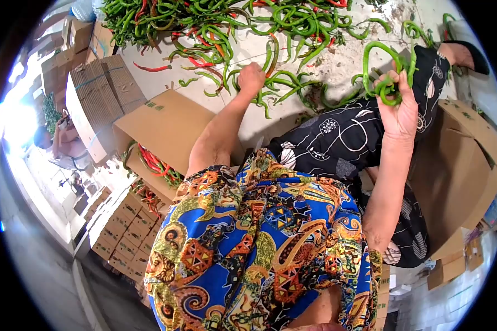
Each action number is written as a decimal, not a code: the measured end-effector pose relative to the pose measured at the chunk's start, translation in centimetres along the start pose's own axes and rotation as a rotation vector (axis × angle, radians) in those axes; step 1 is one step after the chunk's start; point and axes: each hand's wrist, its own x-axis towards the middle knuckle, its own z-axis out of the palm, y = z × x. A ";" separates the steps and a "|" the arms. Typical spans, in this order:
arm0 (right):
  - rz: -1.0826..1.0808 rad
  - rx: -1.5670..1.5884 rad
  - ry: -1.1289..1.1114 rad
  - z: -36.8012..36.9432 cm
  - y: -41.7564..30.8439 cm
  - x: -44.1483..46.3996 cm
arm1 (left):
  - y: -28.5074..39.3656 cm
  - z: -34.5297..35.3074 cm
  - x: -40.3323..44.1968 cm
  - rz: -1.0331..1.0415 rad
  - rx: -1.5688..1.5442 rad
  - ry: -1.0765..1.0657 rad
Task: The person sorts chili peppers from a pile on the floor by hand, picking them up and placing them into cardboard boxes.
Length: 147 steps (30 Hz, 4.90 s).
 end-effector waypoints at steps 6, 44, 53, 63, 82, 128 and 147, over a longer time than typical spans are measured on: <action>-0.059 0.035 0.060 -0.6 -0.7 0.0 | -2.9 -5.9 2.3 -0.275 -1.021 -0.448; -0.022 -0.192 -0.001 -1.9 -0.3 2.2 | -2.0 -14.6 0.1 -0.229 -1.307 -0.459; -0.012 -0.172 -0.009 -2.5 -0.6 2.1 | -5.2 -2.3 -7.2 0.239 0.071 -0.383; -0.053 -0.089 0.028 -1.8 -0.6 1.8 | -3.0 -8.0 -6.3 0.523 -0.041 -0.740; -0.861 -2.113 0.036 6.7 1.8 -3.2 | 26.9 -16.9 -6.3 0.021 -1.808 -0.867; -0.366 -0.460 0.152 -2.9 -2.7 -14.0 | 29.2 -12.5 -9.7 0.004 -1.700 -1.422; -1.167 -0.774 0.215 3.1 -14.3 -23.7 | 48.2 -23.2 -14.0 0.696 -1.555 -1.745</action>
